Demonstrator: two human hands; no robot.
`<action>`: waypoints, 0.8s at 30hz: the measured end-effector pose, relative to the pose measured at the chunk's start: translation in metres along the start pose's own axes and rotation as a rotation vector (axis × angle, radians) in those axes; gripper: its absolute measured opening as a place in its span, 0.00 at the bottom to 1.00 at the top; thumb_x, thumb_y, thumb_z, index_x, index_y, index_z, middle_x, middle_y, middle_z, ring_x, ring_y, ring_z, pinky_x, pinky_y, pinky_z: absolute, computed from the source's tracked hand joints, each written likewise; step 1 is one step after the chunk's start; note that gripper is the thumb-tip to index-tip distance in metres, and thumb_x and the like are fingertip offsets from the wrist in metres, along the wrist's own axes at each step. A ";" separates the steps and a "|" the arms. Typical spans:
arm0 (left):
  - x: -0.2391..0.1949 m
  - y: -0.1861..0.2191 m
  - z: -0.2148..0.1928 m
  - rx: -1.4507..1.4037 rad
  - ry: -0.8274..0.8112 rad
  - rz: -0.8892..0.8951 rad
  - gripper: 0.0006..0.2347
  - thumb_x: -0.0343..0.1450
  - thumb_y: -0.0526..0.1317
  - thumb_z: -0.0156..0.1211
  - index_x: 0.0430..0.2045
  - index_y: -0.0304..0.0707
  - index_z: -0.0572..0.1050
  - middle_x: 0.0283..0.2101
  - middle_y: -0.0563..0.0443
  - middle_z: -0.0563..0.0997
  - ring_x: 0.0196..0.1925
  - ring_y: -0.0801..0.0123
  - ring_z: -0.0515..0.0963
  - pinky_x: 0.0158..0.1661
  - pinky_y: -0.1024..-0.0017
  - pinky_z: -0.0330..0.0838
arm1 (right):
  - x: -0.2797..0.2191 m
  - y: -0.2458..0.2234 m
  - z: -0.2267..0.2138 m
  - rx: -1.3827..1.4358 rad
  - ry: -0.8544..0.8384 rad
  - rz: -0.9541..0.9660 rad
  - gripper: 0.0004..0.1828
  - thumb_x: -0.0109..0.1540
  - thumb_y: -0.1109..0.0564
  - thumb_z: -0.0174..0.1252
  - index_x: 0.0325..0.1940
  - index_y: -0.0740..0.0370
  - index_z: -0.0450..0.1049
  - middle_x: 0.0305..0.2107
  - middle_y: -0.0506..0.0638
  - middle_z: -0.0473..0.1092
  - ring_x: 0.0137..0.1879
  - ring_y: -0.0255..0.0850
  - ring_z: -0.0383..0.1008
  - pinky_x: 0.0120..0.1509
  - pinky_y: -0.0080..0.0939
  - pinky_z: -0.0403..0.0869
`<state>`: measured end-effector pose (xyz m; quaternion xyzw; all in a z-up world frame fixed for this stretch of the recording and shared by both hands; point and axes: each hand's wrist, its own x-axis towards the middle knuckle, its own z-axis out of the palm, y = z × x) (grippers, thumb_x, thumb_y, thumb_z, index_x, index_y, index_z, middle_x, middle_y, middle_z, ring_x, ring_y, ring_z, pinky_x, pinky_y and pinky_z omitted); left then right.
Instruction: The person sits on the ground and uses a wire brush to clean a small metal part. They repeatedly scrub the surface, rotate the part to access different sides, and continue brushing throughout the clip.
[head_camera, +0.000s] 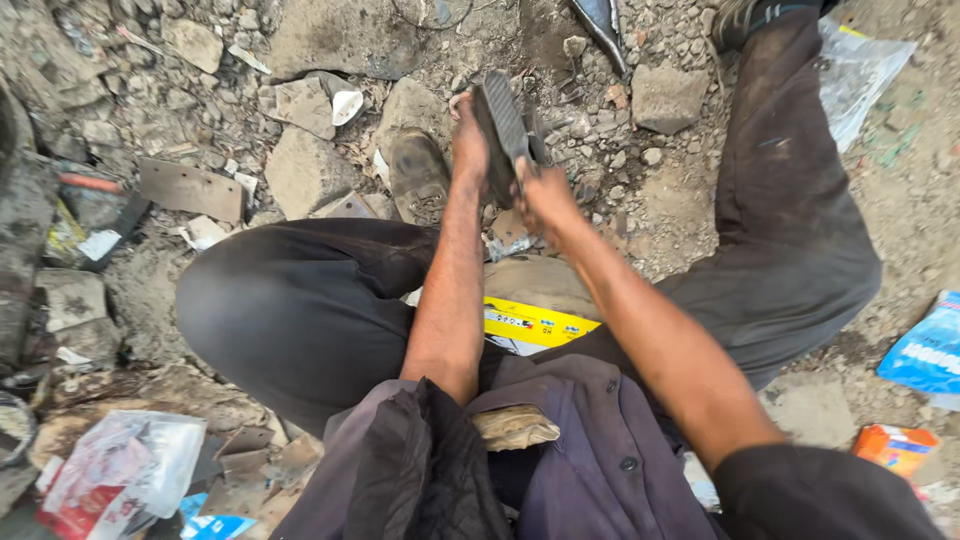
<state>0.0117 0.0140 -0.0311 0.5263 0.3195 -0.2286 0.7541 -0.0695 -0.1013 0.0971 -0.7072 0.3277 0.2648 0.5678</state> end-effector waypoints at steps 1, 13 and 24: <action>-0.005 0.001 0.000 0.033 0.016 -0.042 0.39 0.78 0.65 0.28 0.60 0.21 0.74 0.57 0.22 0.75 0.56 0.37 0.81 0.53 0.47 0.72 | 0.005 -0.004 0.002 0.100 -0.035 0.072 0.24 0.69 0.38 0.51 0.29 0.58 0.71 0.15 0.44 0.63 0.16 0.35 0.56 0.19 0.40 0.55; 0.025 0.016 0.009 0.032 -0.010 0.007 0.42 0.73 0.69 0.32 0.66 0.25 0.62 0.65 0.29 0.68 0.67 0.46 0.67 0.63 0.48 0.63 | -0.129 0.063 -0.065 0.055 0.003 0.293 0.24 0.67 0.38 0.55 0.32 0.62 0.73 0.13 0.44 0.61 0.15 0.33 0.53 0.18 0.37 0.50; 0.001 0.014 0.011 0.212 0.026 0.090 0.38 0.76 0.67 0.30 0.70 0.29 0.58 0.70 0.31 0.63 0.71 0.49 0.61 0.68 0.52 0.55 | -0.036 0.051 -0.004 -0.234 0.158 -0.179 0.30 0.71 0.39 0.51 0.27 0.66 0.75 0.14 0.51 0.69 0.18 0.39 0.68 0.26 0.43 0.67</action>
